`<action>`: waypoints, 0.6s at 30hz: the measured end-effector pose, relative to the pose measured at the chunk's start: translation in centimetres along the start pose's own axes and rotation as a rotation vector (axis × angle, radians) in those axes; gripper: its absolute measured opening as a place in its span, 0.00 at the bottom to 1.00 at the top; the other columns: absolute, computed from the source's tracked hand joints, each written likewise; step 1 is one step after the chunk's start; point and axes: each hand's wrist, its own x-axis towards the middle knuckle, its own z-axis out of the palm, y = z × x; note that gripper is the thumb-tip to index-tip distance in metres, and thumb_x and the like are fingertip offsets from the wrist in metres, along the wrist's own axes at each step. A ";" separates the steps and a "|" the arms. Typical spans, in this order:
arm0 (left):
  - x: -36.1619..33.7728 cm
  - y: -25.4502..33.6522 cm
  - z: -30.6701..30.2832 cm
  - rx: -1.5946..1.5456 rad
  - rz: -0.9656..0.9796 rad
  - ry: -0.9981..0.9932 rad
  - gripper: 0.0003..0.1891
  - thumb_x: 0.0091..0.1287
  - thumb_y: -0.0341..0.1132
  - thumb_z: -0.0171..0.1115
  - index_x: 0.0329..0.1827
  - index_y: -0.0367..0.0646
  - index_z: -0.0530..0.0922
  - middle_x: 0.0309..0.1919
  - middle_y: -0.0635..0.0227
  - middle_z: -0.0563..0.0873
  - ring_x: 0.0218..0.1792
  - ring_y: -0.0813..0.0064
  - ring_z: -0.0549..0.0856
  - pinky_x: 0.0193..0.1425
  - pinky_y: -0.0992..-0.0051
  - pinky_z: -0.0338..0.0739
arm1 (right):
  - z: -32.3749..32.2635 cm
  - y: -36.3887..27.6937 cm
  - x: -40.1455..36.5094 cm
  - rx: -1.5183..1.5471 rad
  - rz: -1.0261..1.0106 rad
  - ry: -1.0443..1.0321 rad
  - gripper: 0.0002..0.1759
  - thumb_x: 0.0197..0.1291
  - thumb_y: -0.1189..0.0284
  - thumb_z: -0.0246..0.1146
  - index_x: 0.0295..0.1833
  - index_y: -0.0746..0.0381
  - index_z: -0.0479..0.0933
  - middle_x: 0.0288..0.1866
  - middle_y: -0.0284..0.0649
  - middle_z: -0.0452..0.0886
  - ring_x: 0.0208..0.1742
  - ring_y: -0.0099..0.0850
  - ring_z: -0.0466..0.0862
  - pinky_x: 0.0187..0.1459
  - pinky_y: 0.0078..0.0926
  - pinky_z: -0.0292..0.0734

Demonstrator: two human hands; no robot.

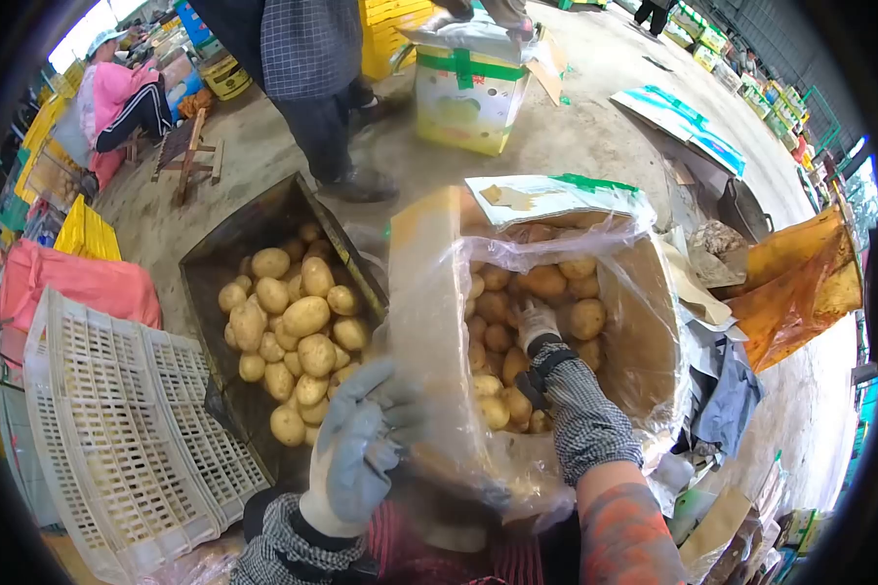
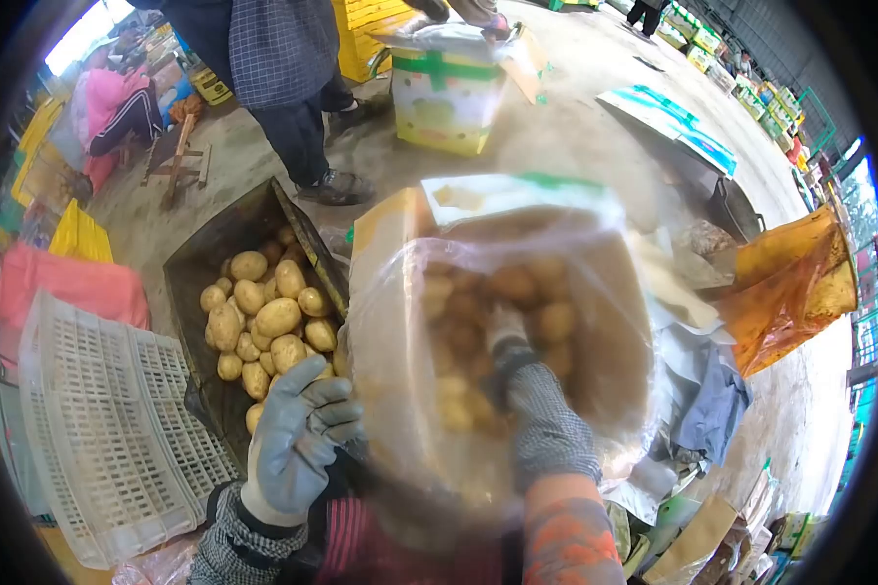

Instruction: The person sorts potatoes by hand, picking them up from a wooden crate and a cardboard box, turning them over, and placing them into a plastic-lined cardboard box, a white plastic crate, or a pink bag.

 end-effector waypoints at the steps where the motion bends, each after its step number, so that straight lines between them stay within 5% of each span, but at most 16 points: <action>1: 0.2 -0.1 -0.1 0.029 -0.003 0.019 0.35 0.72 0.49 0.64 0.75 0.40 0.63 0.61 0.55 0.79 0.59 0.60 0.83 0.63 0.63 0.82 | 0.8 -0.2 1.0 0.011 -0.005 -0.008 0.37 0.62 0.58 0.65 0.76 0.52 0.63 0.75 0.46 0.68 0.62 0.40 0.82 0.58 0.38 0.80; 3: 1.1 -0.7 -0.9 -0.006 -0.040 -0.014 0.36 0.70 0.48 0.66 0.74 0.40 0.63 0.60 0.55 0.79 0.58 0.60 0.83 0.62 0.63 0.82 | 1.2 -0.2 2.1 0.024 -0.007 -0.023 0.38 0.61 0.57 0.66 0.75 0.53 0.64 0.73 0.48 0.71 0.59 0.43 0.84 0.56 0.40 0.81; 6: 2.3 -1.3 -1.1 -0.058 -0.065 -0.073 0.38 0.67 0.47 0.68 0.74 0.39 0.62 0.61 0.55 0.78 0.58 0.60 0.82 0.62 0.63 0.82 | -12.4 2.6 -4.5 0.672 -0.030 -0.141 0.27 0.69 0.57 0.58 0.69 0.58 0.74 0.74 0.50 0.69 0.66 0.52 0.77 0.60 0.50 0.76; 10: 3.7 -3.1 0.4 -0.127 -0.142 -0.042 0.39 0.66 0.40 0.68 0.77 0.45 0.58 0.66 0.57 0.72 0.61 0.60 0.79 0.61 0.61 0.81 | -12.0 5.6 -7.6 1.886 -0.420 -0.322 0.32 0.68 0.59 0.64 0.72 0.63 0.69 0.62 0.42 0.78 0.61 0.33 0.78 0.61 0.35 0.76; 11: 3.7 -3.3 0.6 -0.148 -0.195 -0.002 0.39 0.66 0.37 0.67 0.78 0.47 0.57 0.68 0.58 0.71 0.61 0.60 0.78 0.61 0.60 0.81 | -12.4 5.5 -8.3 1.994 -0.539 -0.403 0.33 0.68 0.60 0.66 0.73 0.65 0.67 0.58 0.39 0.82 0.59 0.28 0.79 0.60 0.31 0.76; 12: 3.6 -3.1 0.2 -0.263 -0.320 -0.317 0.40 0.72 0.51 0.63 0.82 0.57 0.53 0.79 0.64 0.60 0.78 0.58 0.62 0.78 0.47 0.62 | -9.4 5.2 -7.2 1.987 -0.605 -0.462 0.32 0.71 0.57 0.62 0.73 0.65 0.68 0.63 0.43 0.79 0.64 0.31 0.77 0.66 0.33 0.72; 13: 3.6 -3.2 0.8 -0.356 -0.368 -0.275 0.38 0.73 0.48 0.63 0.81 0.55 0.56 0.77 0.63 0.64 0.75 0.57 0.66 0.74 0.49 0.68 | -13.0 4.6 -8.3 1.548 -0.903 0.031 0.31 0.73 0.57 0.58 0.73 0.66 0.68 0.65 0.45 0.78 0.65 0.33 0.77 0.67 0.32 0.71; 15: 3.2 -3.6 2.1 -0.537 -0.468 -0.176 0.33 0.73 0.42 0.63 0.79 0.50 0.61 0.72 0.61 0.72 0.69 0.56 0.75 0.64 0.52 0.81 | -19.4 2.9 -9.7 1.548 -0.661 -0.252 0.23 0.73 0.61 0.56 0.66 0.64 0.75 0.60 0.46 0.81 0.60 0.34 0.79 0.58 0.32 0.77; 16: 3.8 -3.4 1.1 -0.594 -0.490 -0.298 0.29 0.73 0.40 0.64 0.75 0.49 0.66 0.68 0.61 0.76 0.64 0.55 0.80 0.64 0.56 0.82 | -17.1 1.0 -7.7 1.587 -0.531 -0.196 0.21 0.73 0.63 0.56 0.64 0.62 0.75 0.58 0.46 0.81 0.57 0.34 0.80 0.54 0.33 0.78; 18: 3.3 -2.1 1.6 -0.508 -0.300 -0.303 0.24 0.74 0.40 0.62 0.71 0.47 0.70 0.63 0.60 0.80 0.60 0.57 0.82 0.60 0.59 0.84 | -13.8 -1.5 -3.5 1.175 -0.335 -0.032 0.21 0.72 0.65 0.57 0.65 0.63 0.74 0.60 0.46 0.80 0.58 0.35 0.79 0.55 0.33 0.78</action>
